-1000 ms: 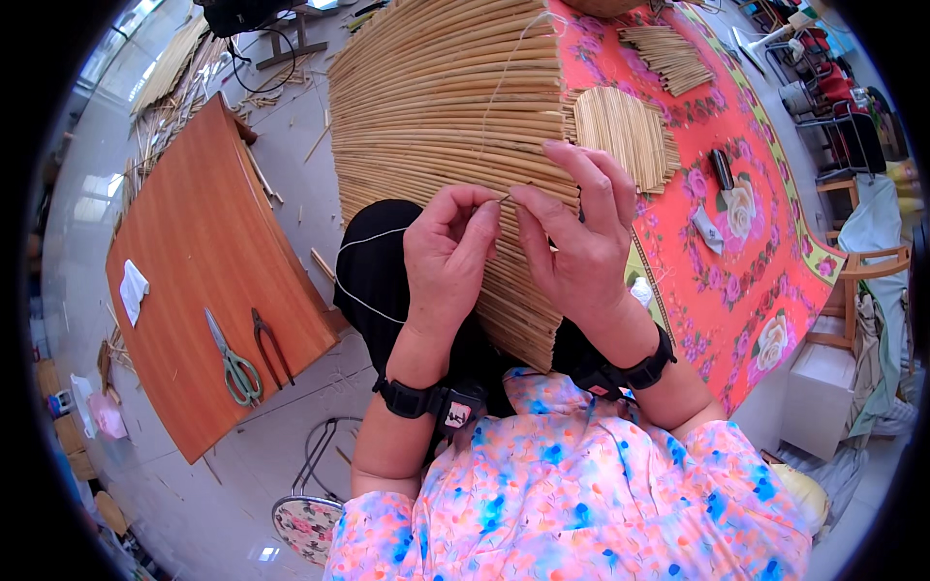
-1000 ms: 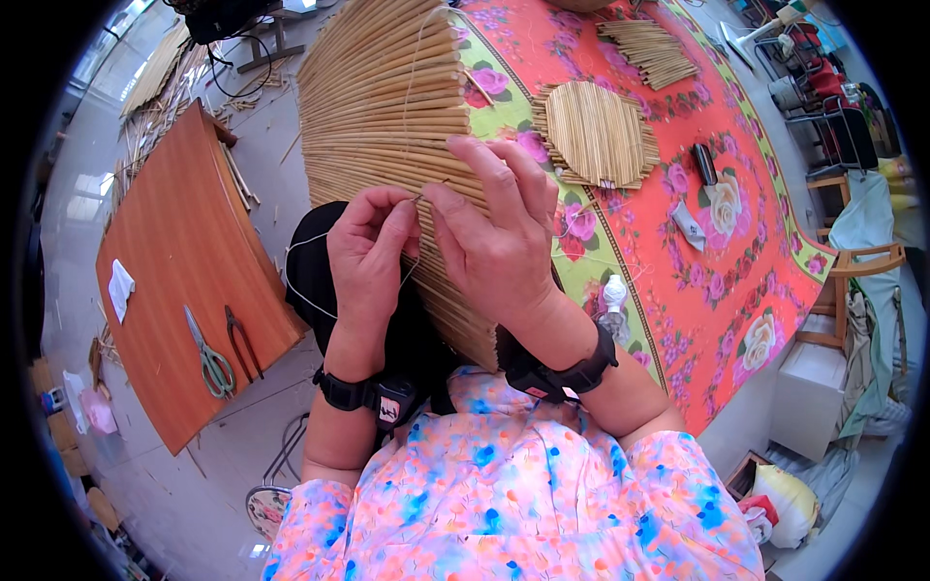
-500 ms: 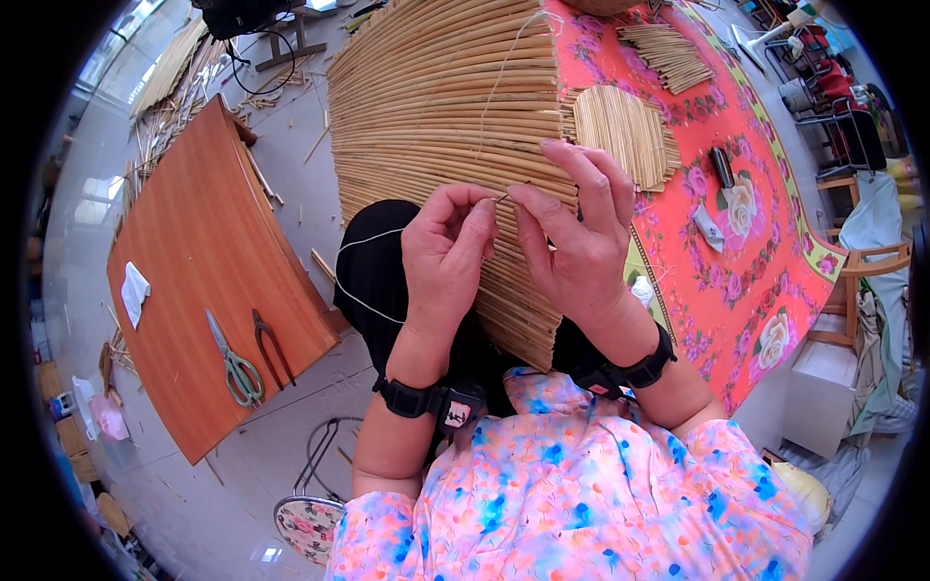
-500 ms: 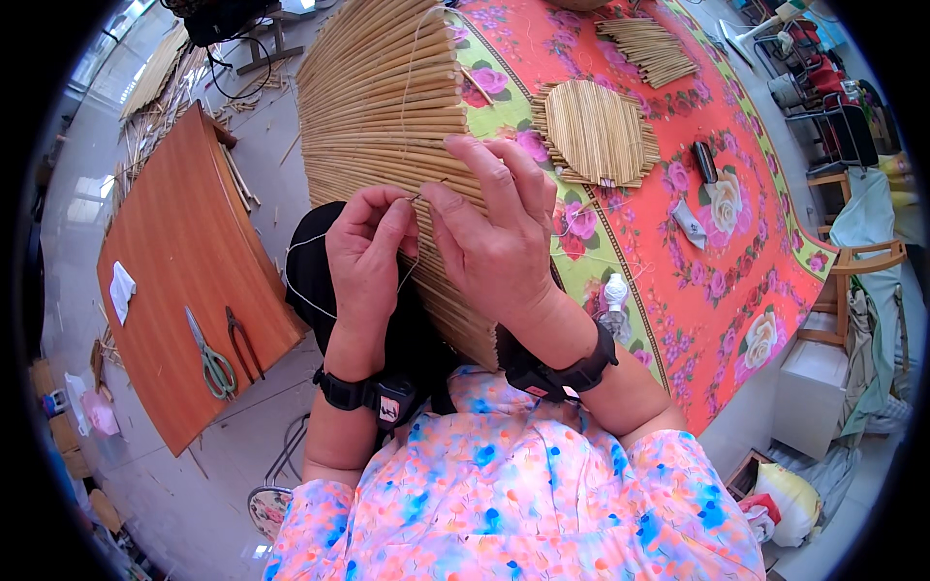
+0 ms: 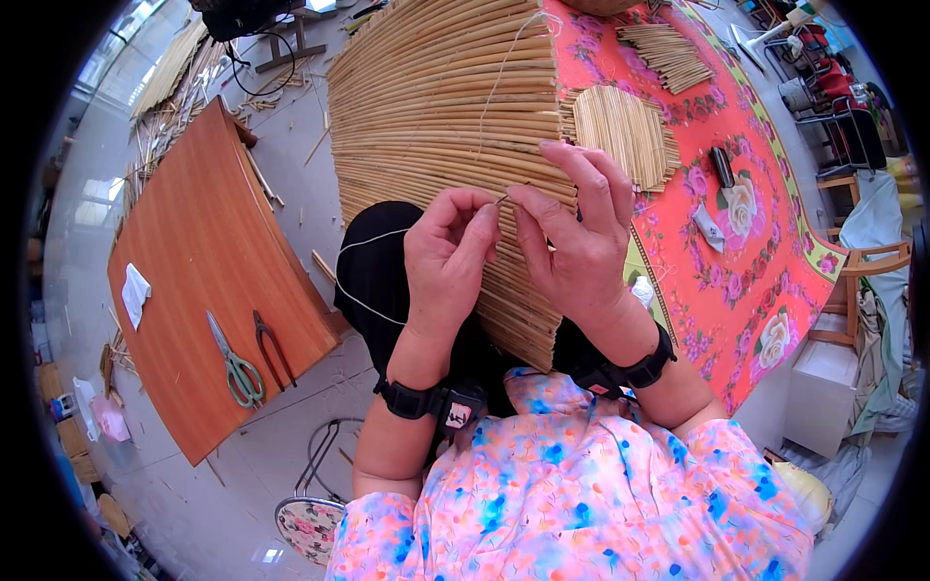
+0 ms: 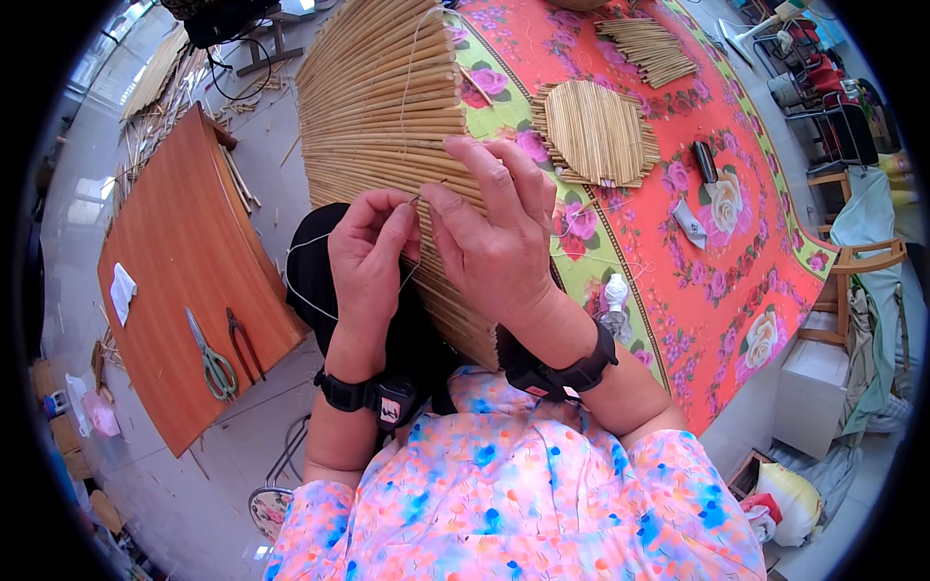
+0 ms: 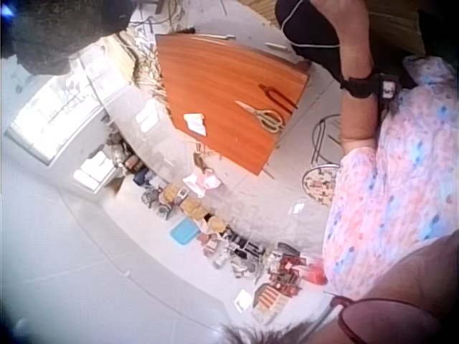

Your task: The person weaves thin bamboo strips into a fan-shaped mat using a needle and thread. They repeatedly pass the needle through the strips to secure them, occasionally using pliers to trim excess material.

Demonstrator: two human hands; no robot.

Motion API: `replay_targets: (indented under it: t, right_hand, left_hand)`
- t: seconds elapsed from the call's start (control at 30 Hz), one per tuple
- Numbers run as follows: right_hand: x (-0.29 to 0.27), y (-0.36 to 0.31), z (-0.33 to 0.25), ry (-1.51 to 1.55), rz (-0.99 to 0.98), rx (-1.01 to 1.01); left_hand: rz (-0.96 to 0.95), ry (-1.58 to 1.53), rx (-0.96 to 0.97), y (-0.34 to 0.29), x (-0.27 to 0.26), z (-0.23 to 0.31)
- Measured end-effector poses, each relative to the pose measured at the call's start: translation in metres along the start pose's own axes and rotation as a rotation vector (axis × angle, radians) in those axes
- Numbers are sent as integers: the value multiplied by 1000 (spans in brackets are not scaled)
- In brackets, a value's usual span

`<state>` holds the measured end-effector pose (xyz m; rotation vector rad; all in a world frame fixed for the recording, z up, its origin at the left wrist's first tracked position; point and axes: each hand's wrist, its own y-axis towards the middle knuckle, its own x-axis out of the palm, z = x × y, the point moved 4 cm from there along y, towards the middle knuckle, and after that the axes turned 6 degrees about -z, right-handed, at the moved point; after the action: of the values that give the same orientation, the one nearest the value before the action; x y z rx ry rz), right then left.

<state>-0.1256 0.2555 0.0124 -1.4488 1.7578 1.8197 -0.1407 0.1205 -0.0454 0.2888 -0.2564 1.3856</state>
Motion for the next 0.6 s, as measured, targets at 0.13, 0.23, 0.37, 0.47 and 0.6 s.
replay_targets:
  t: [0.13,0.23,0.37,0.47,0.6]
  right_hand:
    - [0,0,1,1,-5,-5]
    - [-2,2,-1,9,5,0]
    - [-12,-2,-6,66,114,-67]
    - [-22,2,-10,148,137,-119]
    - [-29,9,-13,265,79,-136]
  left_hand:
    - [-3,-6,5,0,0,0]
    - [4,-5,-1,-1,-1,-1]
    - [1,-23,17,-5,-1,6]
    - [-32,-22,21,-14,0,17]
    - [-107,18,38,-25,5,34]
